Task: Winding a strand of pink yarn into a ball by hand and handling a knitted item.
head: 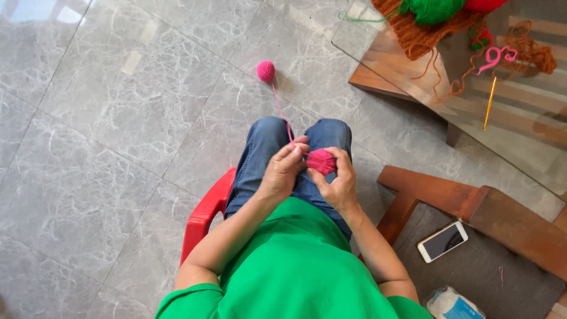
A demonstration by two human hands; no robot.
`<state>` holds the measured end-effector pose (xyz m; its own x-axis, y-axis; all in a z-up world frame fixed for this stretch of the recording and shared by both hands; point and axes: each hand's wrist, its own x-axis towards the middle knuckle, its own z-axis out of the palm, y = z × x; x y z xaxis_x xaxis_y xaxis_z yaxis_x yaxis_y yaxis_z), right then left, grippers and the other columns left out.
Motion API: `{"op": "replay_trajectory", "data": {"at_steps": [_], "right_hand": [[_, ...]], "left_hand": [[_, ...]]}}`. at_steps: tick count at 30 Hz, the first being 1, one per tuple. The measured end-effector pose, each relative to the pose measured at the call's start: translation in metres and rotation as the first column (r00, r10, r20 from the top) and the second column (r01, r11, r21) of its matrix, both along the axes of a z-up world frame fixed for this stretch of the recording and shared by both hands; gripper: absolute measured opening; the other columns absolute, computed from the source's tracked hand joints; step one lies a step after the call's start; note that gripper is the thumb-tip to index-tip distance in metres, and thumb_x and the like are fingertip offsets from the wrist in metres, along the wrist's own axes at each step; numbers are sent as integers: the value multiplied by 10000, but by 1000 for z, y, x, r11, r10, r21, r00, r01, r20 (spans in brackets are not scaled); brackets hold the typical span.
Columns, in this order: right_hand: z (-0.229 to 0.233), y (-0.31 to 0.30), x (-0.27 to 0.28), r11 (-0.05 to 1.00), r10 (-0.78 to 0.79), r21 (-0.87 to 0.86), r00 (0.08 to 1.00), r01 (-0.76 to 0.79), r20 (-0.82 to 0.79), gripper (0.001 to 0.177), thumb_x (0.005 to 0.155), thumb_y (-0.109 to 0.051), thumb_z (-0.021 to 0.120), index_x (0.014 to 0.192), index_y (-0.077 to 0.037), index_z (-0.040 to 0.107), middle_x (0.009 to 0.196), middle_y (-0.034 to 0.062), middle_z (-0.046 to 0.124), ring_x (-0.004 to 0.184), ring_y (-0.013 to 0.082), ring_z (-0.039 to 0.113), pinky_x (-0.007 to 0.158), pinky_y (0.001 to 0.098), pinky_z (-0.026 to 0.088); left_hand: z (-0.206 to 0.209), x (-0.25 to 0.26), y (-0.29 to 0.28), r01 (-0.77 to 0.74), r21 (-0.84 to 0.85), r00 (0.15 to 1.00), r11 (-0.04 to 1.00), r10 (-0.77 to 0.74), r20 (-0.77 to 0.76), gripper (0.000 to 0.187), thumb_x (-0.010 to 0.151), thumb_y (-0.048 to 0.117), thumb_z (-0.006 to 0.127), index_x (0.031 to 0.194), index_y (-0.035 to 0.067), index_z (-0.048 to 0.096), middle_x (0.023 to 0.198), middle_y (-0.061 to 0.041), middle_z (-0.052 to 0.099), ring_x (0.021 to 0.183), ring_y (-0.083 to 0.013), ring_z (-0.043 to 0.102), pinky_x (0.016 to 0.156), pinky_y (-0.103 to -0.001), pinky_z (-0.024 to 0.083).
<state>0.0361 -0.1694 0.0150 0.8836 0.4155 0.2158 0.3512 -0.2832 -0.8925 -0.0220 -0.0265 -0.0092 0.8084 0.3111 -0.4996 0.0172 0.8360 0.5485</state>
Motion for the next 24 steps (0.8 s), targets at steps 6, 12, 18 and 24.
{"op": "replay_trajectory", "data": {"at_steps": [6, 12, 18, 24], "right_hand": [[1, -14, -11, 978, 201, -30, 971, -207, -130, 289, 972, -239, 675, 1232, -119, 708, 1353, 122, 606, 1234, 331, 613, 1043, 461, 470], [-67, 29, -30, 960, 245, -164, 965, -228, 91, 77, 1007, -105, 628, 1000, -129, 701, 1141, 87, 607, 1041, 366, 634, 892, 471, 515], [-108, 54, -31, 926, 356, -266, 853, -267, 382, 98, 1036, -125, 567, 982, -133, 648, 1108, 42, 684, 1081, 276, 657, 913, 405, 476], [-115, 55, -33, 868, 465, -433, 708, -244, 532, 336, 942, -43, 528, 1220, -128, 696, 974, 57, 631, 979, 276, 633, 842, 420, 466]], "left_hand": [[-1, -28, 16, 42, -72, 998, 997, -39, 47, 263, 1032, 217, 631, 1161, -6, 685, 1081, -227, 743, 929, -268, 758, 760, -329, 624], [-59, -35, 38, 43, 146, 994, 988, -28, -104, 235, 1037, 255, 624, 1128, 57, 712, 986, -155, 771, 749, -161, 739, 654, -258, 617], [-86, -44, 67, -106, 13, 991, 994, 107, -77, 205, 1052, 207, 579, 1197, 82, 653, 912, -132, 776, 825, -196, 773, 791, -365, 632], [-90, -26, 81, -148, -47, 985, 988, 143, -97, 170, 1052, 118, 547, 1194, 75, 630, 548, 51, 297, 400, -47, 325, 394, -217, 418]]}}
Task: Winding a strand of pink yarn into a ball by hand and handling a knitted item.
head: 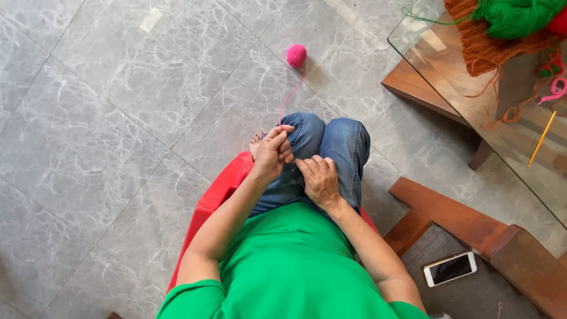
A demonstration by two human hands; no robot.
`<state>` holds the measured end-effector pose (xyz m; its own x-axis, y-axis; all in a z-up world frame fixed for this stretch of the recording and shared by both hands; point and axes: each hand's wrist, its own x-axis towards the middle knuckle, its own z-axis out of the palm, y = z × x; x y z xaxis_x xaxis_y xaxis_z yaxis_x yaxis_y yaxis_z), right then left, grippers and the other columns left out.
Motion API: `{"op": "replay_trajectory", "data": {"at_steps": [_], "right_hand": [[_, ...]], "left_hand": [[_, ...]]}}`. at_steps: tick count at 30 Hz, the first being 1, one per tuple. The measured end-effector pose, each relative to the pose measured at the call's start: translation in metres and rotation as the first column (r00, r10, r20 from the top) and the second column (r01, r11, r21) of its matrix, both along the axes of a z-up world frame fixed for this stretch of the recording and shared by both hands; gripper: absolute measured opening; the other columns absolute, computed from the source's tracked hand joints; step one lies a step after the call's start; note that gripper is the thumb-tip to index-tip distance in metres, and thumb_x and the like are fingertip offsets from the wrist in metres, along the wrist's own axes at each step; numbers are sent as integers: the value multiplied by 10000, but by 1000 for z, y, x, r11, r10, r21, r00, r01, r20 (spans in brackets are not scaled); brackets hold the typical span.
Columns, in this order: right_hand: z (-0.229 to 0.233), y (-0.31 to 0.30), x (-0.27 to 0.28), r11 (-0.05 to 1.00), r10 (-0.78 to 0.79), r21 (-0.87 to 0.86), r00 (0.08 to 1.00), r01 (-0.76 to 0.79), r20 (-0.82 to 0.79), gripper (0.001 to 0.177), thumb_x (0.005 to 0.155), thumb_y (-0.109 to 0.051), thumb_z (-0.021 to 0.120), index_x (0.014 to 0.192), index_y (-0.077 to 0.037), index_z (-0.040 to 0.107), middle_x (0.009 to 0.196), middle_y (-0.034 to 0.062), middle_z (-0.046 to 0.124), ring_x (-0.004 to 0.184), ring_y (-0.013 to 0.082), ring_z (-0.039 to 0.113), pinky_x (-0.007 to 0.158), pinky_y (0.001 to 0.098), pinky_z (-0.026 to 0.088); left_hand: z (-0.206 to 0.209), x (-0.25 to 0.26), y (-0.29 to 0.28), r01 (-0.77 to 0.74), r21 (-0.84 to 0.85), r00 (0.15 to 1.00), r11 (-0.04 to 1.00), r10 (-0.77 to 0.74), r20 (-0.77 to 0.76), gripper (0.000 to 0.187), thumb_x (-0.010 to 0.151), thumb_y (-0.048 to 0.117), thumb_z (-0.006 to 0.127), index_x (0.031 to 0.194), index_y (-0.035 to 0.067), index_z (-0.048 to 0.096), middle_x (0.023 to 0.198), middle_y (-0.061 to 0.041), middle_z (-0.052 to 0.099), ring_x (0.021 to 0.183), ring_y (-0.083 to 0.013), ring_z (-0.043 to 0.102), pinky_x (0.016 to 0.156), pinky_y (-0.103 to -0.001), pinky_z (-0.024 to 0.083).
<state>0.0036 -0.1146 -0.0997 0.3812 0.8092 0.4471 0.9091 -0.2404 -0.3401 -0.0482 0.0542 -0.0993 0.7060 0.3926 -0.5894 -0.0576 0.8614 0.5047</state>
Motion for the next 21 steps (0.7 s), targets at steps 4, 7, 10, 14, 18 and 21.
{"op": "replay_trajectory", "data": {"at_steps": [4, 7, 10, 14, 18, 21], "right_hand": [[1, 11, 6, 999, -29, -34, 1000, 29, -7, 364, 923, -57, 511, 1221, -143, 700, 903, 31, 607, 904, 245, 619, 784, 395, 445], [-7, 10, 12, 995, -63, -83, 997, 59, -42, 253, 893, -81, 541, 1055, -194, 700, 840, -11, 581, 851, 227, 608, 736, 382, 426], [-16, 7, 17, 995, -47, -86, 999, 45, -17, 173, 891, -107, 576, 965, -213, 691, 826, -7, 582, 829, 228, 603, 737, 392, 424], [-17, 8, 21, 1000, -5, -12, 995, 4, -101, 190, 873, -78, 562, 929, -206, 690, 822, -1, 561, 775, 235, 568, 724, 391, 426], [-18, 13, 23, 1000, -2, 28, 992, 6, -124, 208, 876, -60, 556, 938, -206, 689, 826, 0, 571, 745, 232, 560, 718, 387, 428], [-17, 11, 22, 1000, -19, 14, 992, 20, -126, 189, 872, -68, 577, 947, -203, 686, 815, -5, 570, 740, 229, 560, 724, 385, 426]], "left_hand": [[-14, 22, -3, 34, 265, 997, 964, -13, -81, 201, 1032, 111, 566, 1191, 38, 665, 457, 91, 284, 344, 12, 277, 328, -132, 270], [-46, 31, -13, 85, 671, 994, 736, -12, -112, 214, 994, 62, 624, 1130, 103, 784, 964, -83, 769, 954, -69, 631, 898, -285, 539], [-61, 36, -20, 241, 777, 968, 581, -89, -234, 215, 978, 71, 648, 1077, 171, 811, 856, -20, 773, 787, -50, 673, 768, -226, 554], [-71, 39, -14, 264, 806, 963, 529, -96, -252, 203, 993, 93, 639, 1060, 171, 814, 864, -74, 780, 830, -116, 713, 774, -313, 586], [-83, 42, -4, 235, 827, 970, 511, -68, -233, 196, 994, 76, 631, 1039, 144, 809, 840, -91, 771, 829, -121, 695, 770, -336, 589], [-94, 45, 0, 209, 846, 977, 490, -73, -199, 202, 999, 48, 629, 1042, 135, 806, 840, -102, 769, 891, -138, 705, 766, -348, 585]]}}
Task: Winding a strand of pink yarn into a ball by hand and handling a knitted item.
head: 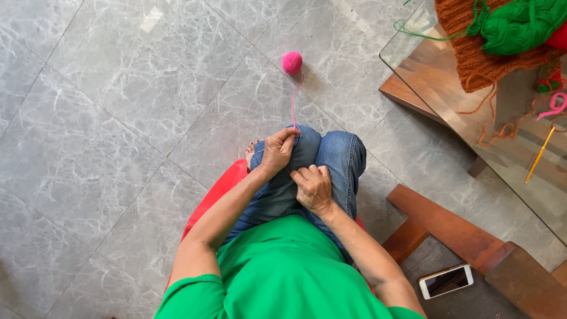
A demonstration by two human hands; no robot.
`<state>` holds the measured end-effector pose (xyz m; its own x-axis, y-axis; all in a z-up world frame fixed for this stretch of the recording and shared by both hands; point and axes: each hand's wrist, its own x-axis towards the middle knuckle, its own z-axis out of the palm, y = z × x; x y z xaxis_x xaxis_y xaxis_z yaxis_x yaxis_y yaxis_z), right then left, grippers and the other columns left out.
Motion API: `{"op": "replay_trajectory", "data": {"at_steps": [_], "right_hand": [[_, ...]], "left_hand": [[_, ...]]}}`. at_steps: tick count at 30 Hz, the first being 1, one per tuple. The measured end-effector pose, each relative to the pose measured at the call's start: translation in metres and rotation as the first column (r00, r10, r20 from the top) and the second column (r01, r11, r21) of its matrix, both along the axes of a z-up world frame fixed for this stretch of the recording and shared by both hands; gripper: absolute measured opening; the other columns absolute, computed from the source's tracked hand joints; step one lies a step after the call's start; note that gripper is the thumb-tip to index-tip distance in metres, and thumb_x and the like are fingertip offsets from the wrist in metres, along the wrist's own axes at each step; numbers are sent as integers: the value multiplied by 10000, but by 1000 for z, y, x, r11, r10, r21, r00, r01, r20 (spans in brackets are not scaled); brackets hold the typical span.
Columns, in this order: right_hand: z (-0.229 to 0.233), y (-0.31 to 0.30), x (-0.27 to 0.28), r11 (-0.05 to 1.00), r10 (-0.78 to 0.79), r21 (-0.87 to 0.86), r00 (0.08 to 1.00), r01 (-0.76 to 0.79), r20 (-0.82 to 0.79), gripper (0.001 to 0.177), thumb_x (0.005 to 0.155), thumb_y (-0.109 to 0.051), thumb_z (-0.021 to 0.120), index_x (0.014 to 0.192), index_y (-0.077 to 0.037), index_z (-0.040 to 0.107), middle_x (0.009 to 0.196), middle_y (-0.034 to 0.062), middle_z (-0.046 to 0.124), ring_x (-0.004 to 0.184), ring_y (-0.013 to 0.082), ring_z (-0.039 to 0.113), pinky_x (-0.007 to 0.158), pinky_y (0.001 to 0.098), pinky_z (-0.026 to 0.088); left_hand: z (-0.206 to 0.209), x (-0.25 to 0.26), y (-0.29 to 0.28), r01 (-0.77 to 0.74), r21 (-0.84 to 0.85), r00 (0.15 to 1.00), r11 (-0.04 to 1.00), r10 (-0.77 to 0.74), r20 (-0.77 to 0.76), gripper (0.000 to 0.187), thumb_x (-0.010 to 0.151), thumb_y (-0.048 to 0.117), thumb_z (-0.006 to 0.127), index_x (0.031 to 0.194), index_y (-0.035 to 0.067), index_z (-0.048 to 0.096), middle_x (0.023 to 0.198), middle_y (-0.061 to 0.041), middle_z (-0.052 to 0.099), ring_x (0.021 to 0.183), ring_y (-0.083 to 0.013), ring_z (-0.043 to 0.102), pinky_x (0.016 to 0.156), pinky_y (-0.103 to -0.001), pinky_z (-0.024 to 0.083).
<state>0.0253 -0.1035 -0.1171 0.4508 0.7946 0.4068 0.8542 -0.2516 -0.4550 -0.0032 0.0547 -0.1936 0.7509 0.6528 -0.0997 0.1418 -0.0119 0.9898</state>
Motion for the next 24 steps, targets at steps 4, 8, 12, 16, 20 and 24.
{"op": "replay_trajectory", "data": {"at_steps": [4, 8, 12, 16, 20, 24], "right_hand": [[4, 0, 1, 1000, 6, 1, 1000, -6, 0, 165, 894, -85, 572, 942, -204, 675, 793, -6, 545, 724, 231, 541, 722, 377, 422], [6, 2, 1, 1000, -3, -5, 1000, 3, 14, 155, 908, -84, 568, 933, -204, 663, 779, -10, 537, 710, 222, 532, 721, 371, 421], [11, 4, 5, 1000, -6, -20, 1000, 6, 5, 153, 890, -67, 584, 924, -197, 658, 791, -5, 558, 715, 231, 533, 714, 382, 430], [42, 12, 7, 983, -175, -41, 864, 177, -472, 184, 873, -56, 619, 869, -215, 710, 712, -13, 633, 699, 237, 611, 705, 365, 459], [79, 34, 16, 793, -41, 17, 82, 609, -996, 126, 959, 20, 523, 1006, -40, 623, 812, 117, 661, 733, 111, 627, 669, 218, 492], [112, 36, 4, 778, 54, 85, 69, 622, -996, 93, 987, -16, 615, 1079, -11, 618, 949, 134, 699, 942, 146, 683, 834, 234, 515]], "left_hand": [[7, 1, 5, 23, -30, 1000, 999, -23, -6, 222, 1002, 28, 596, 1027, 108, 802, 892, -137, 771, 966, -198, 711, 819, -390, 567], [6, 3, 9, 31, -37, 999, 999, -32, -22, 221, 995, 24, 606, 1013, 116, 807, 890, -137, 772, 986, -203, 715, 836, -381, 564], [38, 11, 17, -11, -212, 1000, 977, 5, -29, 219, 961, 21, 577, 1014, 68, 784, 935, -131, 774, 953, -156, 625, 906, -426, 525], [116, 5, 23, 4, -626, 998, 780, 38, 53, 465, 1072, 244, 529, 1474, 12, 491, 926, -47, 605, 835, -103, 572, 716, -207, 467], [156, -34, -1, 127, -510, 986, 851, -166, -31, 866, 855, 266, 821, 1535, -52, 390, 1539, -383, 363, 1361, -521, 447, 1074, -569, 448], [167, -48, -28, 192, -124, 977, 973, -178, 114, 731, 769, 274, 941, 1415, 132, 630, 1412, -127, 571, 1403, -297, 499, 1205, -452, 318]]}}
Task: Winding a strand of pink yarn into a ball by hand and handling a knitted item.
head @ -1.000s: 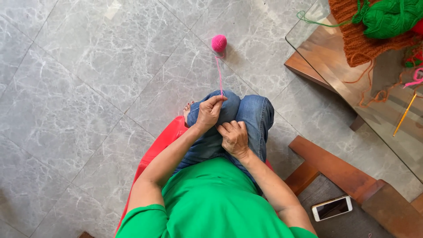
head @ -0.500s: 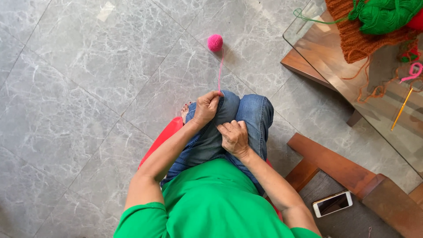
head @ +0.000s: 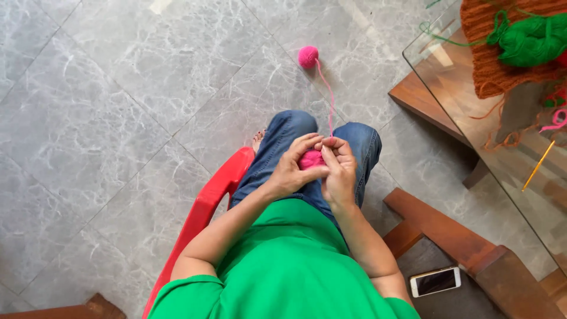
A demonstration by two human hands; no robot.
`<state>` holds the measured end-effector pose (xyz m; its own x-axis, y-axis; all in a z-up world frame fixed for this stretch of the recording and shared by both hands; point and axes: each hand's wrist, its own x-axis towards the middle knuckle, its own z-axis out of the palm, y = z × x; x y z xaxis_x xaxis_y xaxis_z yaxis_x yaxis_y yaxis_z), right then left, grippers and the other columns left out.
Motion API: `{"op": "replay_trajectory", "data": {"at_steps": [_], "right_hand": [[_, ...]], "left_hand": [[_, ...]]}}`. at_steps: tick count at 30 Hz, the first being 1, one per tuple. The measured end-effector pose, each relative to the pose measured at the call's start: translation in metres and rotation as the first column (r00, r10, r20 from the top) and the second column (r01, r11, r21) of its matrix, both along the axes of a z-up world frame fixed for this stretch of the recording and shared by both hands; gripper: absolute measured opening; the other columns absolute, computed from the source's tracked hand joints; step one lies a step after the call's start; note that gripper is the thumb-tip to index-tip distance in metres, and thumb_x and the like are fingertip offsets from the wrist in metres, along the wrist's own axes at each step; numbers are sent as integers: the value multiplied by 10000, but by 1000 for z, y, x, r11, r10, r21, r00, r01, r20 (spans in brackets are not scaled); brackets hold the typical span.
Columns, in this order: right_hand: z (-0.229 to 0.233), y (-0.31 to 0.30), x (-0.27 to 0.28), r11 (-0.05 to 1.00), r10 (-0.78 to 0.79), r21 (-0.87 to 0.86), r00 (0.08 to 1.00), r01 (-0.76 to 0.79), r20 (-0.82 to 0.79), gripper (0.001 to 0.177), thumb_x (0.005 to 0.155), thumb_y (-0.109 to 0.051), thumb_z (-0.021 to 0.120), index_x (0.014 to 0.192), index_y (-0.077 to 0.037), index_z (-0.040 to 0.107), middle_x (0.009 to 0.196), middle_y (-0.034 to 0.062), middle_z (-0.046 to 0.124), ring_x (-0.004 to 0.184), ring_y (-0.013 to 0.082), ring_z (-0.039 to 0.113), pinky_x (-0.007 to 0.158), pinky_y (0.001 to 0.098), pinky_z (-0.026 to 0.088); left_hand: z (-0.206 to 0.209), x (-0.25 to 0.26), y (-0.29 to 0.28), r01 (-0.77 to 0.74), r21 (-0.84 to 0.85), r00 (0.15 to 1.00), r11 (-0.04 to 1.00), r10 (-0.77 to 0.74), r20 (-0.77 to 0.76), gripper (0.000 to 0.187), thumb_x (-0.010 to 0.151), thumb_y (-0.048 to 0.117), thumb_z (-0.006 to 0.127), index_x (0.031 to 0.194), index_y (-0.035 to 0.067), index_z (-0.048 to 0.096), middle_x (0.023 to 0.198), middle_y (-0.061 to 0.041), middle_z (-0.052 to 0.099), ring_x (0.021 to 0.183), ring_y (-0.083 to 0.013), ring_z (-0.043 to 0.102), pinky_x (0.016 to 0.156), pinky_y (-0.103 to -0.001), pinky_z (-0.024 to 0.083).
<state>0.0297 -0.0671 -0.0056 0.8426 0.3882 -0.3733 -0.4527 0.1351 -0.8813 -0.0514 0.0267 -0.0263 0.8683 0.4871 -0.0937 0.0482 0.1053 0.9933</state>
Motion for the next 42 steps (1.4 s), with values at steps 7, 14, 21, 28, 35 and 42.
{"op": "replay_trajectory", "data": {"at_steps": [7, 14, 21, 28, 35, 42], "right_hand": [[32, -39, 23, 951, 184, 290, 951, -107, -251, 137, 1044, -119, 597, 1111, -8, 639, 1015, 212, 720, 877, 245, 711, 806, 344, 571], [74, -51, 36, 897, 250, 410, 954, -165, -163, 126, 1057, -96, 550, 1100, 17, 588, 844, 296, 700, 715, 321, 703, 699, 432, 579], [85, -64, 49, 881, 254, 423, 966, -211, -46, 90, 1020, -54, 581, 1046, 30, 598, 640, 190, 572, 835, 333, 672, 836, 450, 565], [108, -51, 59, 805, 290, 558, 954, -200, -77, 95, 1046, -37, 531, 1119, -2, 581, 580, 54, 347, 597, 238, 544, 623, 423, 569], [104, -54, 77, 810, 266, 560, 960, -172, -89, 104, 1063, -50, 498, 1128, -12, 569, 618, -5, 289, 577, 155, 458, 579, 318, 470], [83, -57, 76, 765, 294, 626, 947, -149, -134, 129, 1063, -58, 479, 1148, -22, 570, 627, -8, 308, 590, 169, 466, 602, 328, 468]], "left_hand": [[26, -12, 36, 224, -492, 972, 841, -231, 47, 525, 780, 44, 817, 1276, 31, 644, 1141, -110, 633, 1059, -186, 630, 889, -381, 575], [58, 7, 30, 304, -730, 941, 613, -314, 128, 307, 840, 5, 706, 1142, -44, 697, 906, -190, 695, 788, -221, 718, 641, -422, 622], [114, 8, 38, 447, -469, 882, 762, -464, 86, 536, 776, -48, 669, 1302, 53, 676, 891, -135, 752, 798, -168, 745, 698, -276, 596], [94, 1, 14, 398, -781, 852, 482, -511, 118, 224, 815, -50, 656, 1027, -49, 730, 818, -205, 738, 685, -190, 733, 602, -305, 602], [75, -1, 8, 337, -913, 885, 230, -408, 224, 265, 859, 42, 614, 1075, -99, 672, 822, -281, 706, 679, -234, 720, 596, -286, 558], [81, -6, 7, 327, -834, 908, 444, -393, 147, 267, 826, -81, 625, 1078, -88, 712, 840, -282, 736, 677, -295, 763, 530, -296, 599]]}}
